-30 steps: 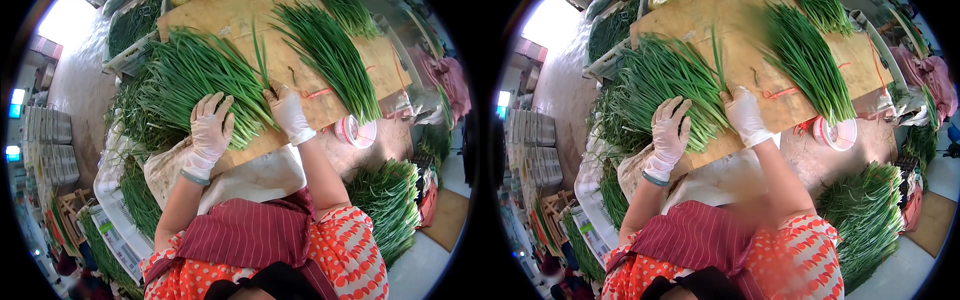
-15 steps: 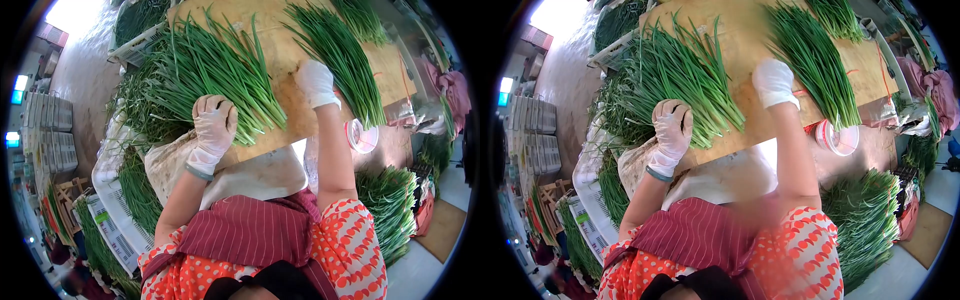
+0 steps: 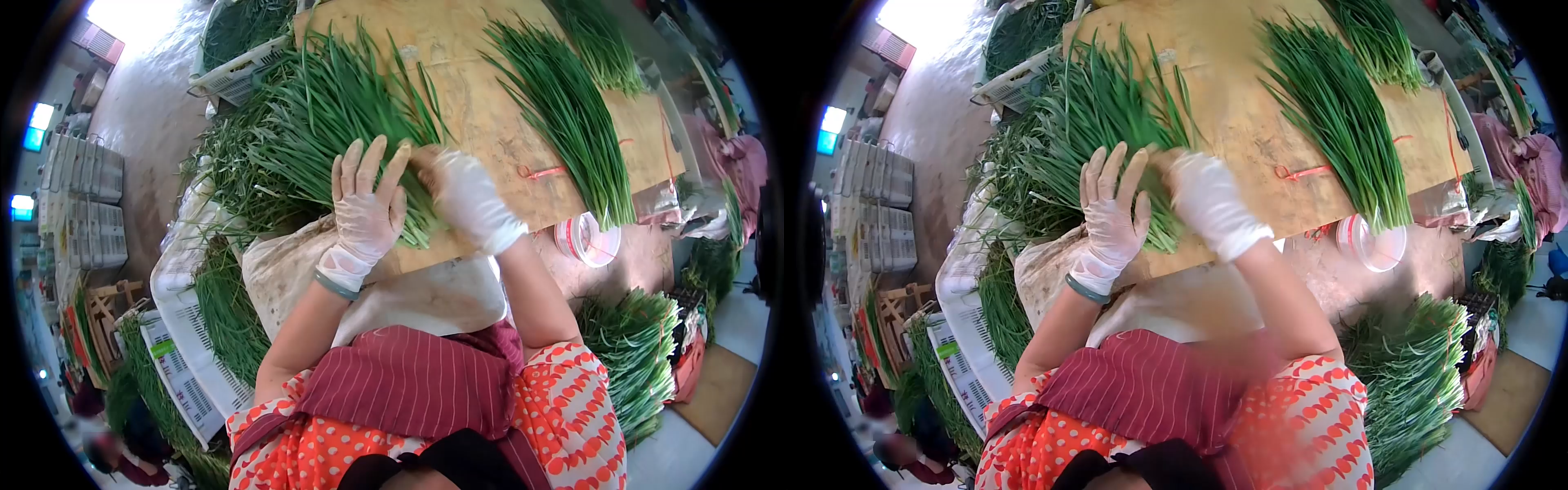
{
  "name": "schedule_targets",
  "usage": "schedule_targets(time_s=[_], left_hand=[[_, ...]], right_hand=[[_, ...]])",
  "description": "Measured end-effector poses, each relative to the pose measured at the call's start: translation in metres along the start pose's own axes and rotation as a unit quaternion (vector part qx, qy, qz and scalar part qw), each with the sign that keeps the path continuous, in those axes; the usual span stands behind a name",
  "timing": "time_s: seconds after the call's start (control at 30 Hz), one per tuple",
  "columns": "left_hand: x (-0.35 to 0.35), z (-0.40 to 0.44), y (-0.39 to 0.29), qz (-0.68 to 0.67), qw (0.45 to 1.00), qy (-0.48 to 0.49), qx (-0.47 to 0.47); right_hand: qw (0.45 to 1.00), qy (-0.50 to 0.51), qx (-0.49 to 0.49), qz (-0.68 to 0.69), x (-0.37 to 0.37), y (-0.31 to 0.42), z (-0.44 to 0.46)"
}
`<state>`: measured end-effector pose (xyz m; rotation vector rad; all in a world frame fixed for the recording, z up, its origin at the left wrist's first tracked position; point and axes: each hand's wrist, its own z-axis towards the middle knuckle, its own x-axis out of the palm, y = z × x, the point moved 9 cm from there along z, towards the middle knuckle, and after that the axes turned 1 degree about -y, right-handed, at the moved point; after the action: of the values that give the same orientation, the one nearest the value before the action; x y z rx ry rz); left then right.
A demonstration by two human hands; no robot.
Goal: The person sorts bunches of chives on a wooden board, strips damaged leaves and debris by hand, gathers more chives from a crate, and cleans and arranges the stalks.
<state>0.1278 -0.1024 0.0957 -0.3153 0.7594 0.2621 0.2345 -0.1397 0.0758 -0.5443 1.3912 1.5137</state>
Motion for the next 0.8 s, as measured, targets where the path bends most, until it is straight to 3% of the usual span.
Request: schedule_targets(time_s=[0.03, 0.07, 0.13, 0.17, 0.23, 0.27, 0.33, 0.53, 0.63, 0.67, 0.73, 0.8], left_hand=[[0.012, 0.000, 0.001, -0.021, 0.998, 0.060, 0.013], [0.023, -0.003, 0.000, -0.042, 0.992, 0.119, 0.025], [0.026, -0.005, 0.002, -0.050, 0.991, 0.123, 0.012], [0.028, -0.006, 0.003, -0.057, 0.990, 0.126, -0.002], [0.028, -0.006, 0.002, -0.047, 0.991, 0.124, 0.006], [0.028, -0.006, 0.002, -0.036, 0.991, 0.125, 0.014], [0.027, -0.005, 0.003, -0.045, 0.993, 0.112, 0.012], [0.024, -0.003, 0.002, -0.058, 0.993, 0.097, 0.014], [0.023, -0.003, 0.002, -0.062, 0.993, 0.097, 0.015], [0.024, -0.003, 0.002, -0.064, 0.993, 0.100, 0.017], [0.024, -0.002, 0.002, -0.062, 0.993, 0.100, 0.016], [0.024, -0.004, 0.001, -0.062, 0.993, 0.102, 0.016]], right_hand=[[0.997, -0.011, -0.074, 0.001, 0.003, 0.018, -0.004], [0.997, -0.010, -0.073, 0.001, 0.000, 0.014, -0.005], [0.974, -0.009, -0.062, 0.216, -0.011, -0.002, -0.004], [0.975, -0.009, -0.063, 0.215, -0.013, -0.005, 0.000], [0.970, -0.192, 0.144, 0.033, -0.047, -0.052, 0.003], [0.971, -0.192, 0.141, 0.033, -0.046, -0.064, 0.007], [0.976, -0.083, 0.155, -0.129, -0.018, -0.089, 0.012], [0.959, -0.076, 0.213, -0.169, -0.007, -0.107, 0.022], [0.943, -0.107, 0.279, -0.146, -0.050, -0.104, 0.034], [0.944, -0.108, 0.277, -0.147, -0.051, -0.111, 0.042], [0.936, -0.309, 0.165, 0.025, -0.078, -0.109, 0.053], [0.928, -0.355, 0.117, -0.015, -0.085, -0.099, 0.055]])
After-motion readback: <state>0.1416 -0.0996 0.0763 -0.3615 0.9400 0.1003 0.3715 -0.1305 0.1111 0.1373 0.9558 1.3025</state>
